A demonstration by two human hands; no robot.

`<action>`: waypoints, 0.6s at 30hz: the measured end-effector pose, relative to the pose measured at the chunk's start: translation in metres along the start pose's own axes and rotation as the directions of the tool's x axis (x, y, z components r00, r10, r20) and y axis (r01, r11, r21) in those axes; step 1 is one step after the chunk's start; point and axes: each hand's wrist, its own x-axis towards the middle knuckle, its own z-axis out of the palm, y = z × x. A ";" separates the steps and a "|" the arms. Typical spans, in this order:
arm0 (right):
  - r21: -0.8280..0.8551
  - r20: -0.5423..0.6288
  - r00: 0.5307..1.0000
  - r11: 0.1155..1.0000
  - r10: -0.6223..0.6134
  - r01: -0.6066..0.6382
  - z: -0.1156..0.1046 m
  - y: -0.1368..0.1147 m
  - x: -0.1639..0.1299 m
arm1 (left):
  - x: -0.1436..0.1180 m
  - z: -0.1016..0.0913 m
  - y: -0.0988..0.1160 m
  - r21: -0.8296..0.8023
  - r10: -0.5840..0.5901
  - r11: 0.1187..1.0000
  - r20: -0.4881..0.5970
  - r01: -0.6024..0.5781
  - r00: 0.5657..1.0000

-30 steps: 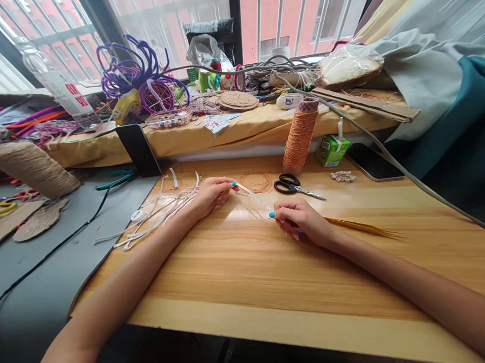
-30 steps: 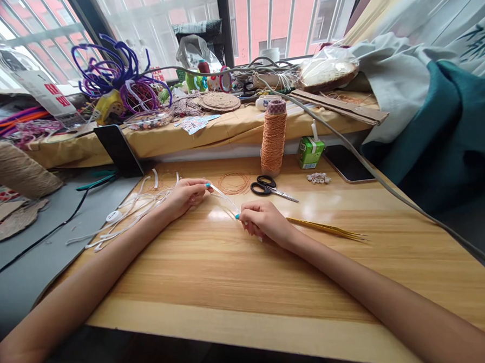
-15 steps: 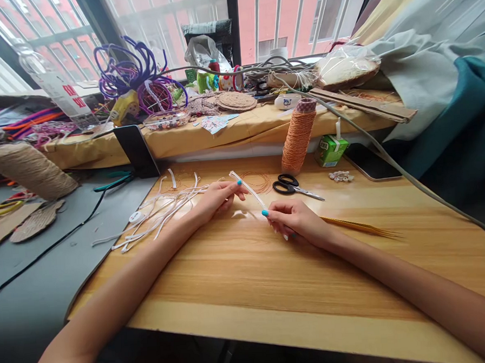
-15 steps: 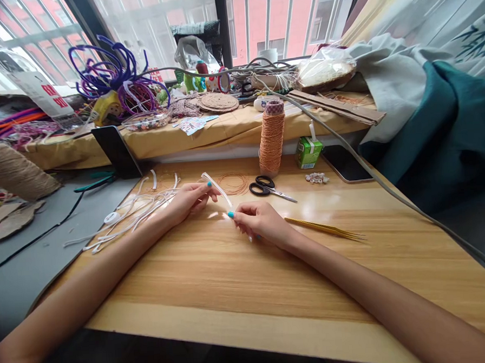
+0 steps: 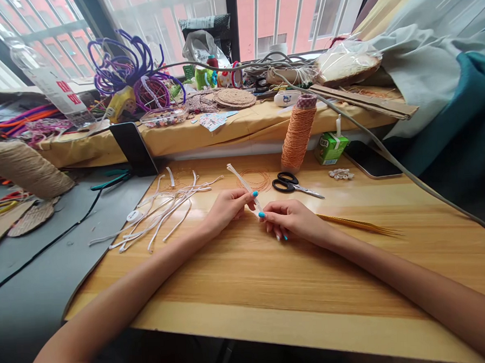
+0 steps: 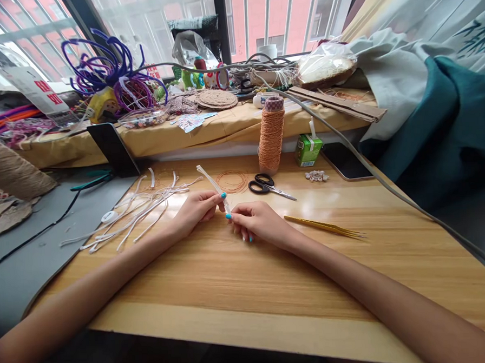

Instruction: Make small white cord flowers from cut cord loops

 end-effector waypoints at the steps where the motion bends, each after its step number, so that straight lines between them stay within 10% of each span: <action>1: 0.003 -0.004 1.000 1.000 0.005 -0.005 0.000 0.000 0.000 | 0.000 0.000 -0.001 0.037 0.022 0.999 -0.015 -0.021 1.000; 10: -0.012 -0.006 1.000 1.000 0.006 -0.006 0.000 0.002 0.001 | -0.004 0.001 -0.002 0.235 0.186 0.962 -0.191 -0.139 0.964; 18: -0.018 -0.003 1.000 1.000 -0.009 0.009 0.000 0.002 0.001 | 0.000 0.001 -0.006 0.079 0.028 0.997 -0.195 -0.012 0.980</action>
